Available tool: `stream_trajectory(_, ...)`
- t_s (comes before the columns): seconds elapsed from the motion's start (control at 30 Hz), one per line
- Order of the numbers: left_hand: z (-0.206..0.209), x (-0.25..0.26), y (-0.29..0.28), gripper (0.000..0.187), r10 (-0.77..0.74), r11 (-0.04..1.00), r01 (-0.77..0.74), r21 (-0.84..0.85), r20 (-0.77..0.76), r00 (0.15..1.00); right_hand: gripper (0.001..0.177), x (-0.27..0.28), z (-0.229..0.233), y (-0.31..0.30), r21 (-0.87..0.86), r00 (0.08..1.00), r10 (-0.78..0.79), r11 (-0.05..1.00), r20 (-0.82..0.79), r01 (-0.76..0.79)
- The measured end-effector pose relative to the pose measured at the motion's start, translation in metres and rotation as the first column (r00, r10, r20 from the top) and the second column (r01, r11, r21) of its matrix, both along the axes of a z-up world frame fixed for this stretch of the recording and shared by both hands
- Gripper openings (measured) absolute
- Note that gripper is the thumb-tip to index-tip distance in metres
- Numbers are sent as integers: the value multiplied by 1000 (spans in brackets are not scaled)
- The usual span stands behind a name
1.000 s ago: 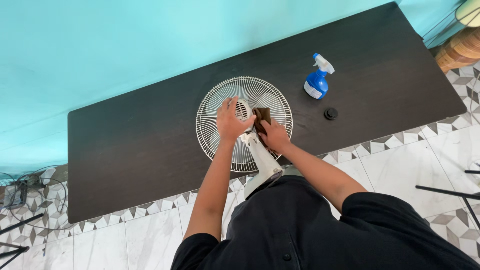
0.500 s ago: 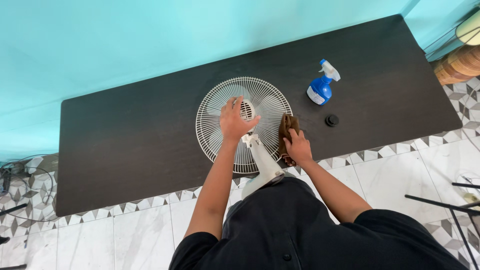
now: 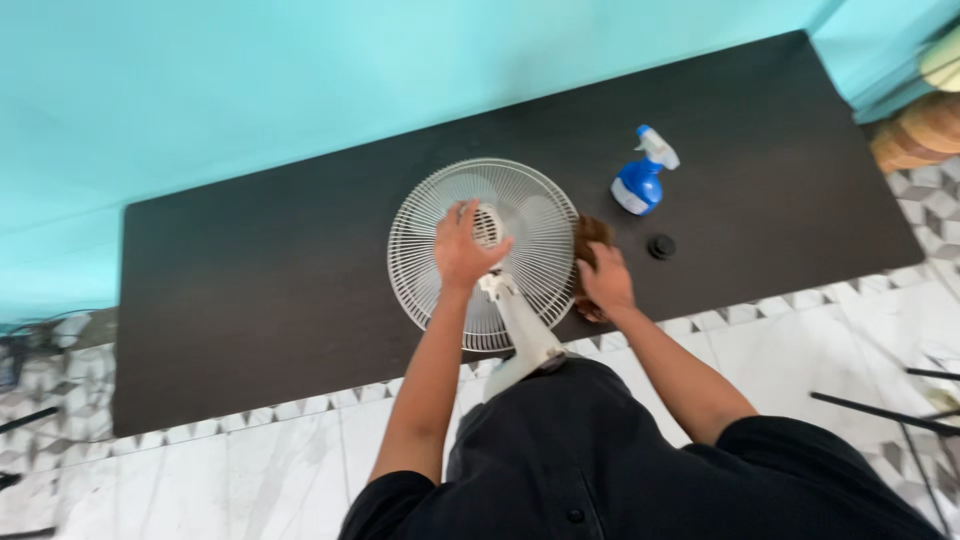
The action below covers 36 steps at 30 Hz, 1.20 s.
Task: The person cleans a white table fan placed on a dark table using a brown cloth and a blue spray bottle. They wipe the fan's front grille and base, then tilt the fan to clean the underside, and finally wipe the table surface.
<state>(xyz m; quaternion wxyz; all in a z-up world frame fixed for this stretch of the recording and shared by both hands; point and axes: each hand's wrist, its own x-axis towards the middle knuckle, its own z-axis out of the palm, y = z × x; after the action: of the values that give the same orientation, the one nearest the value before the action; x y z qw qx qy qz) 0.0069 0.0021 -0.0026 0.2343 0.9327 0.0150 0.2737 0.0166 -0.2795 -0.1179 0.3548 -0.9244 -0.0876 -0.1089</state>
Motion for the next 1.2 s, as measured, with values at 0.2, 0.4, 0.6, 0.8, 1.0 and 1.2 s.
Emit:
stream_trajectory(0.2, -1, 8, -7, 82, 48, 999, -48, 25, 5, 999, 42, 21, 35, 50, -36, 975, 216, 975, -52, -218)
stream_trajectory(0.4, 9, 5, -17, 83, 60, 998, -60, 32, 10, 998, 54, 0, 33, 60, -188, 926, 340, 911, -167, -368)
stream_trajectory(0.6, -1, 2, -15, 81, 90, 995, -88, 42, -68, 994, 43, 1, 15, 40, -212, 924, 332, 905, -189, -369)
stream_trajectory(0.8, 3, 0, -17, 85, 104, 995, -103, 13, -175, 979, 43, -11, 7, 15, -90, 957, 222, 966, -185, -242)
stream_trajectory(1.0, 11, 0, -15, 85, 59, 998, -59, 4, -134, 989, 45, -18, -8, -24, -151, 934, 73, 980, -351, -133)
stream_trajectory(1.2, 16, 0, -12, 85, 101, 994, -108, -21, -215, 972, 47, 15, -11, -36, -85, 903, 84, 988, -422, -132)
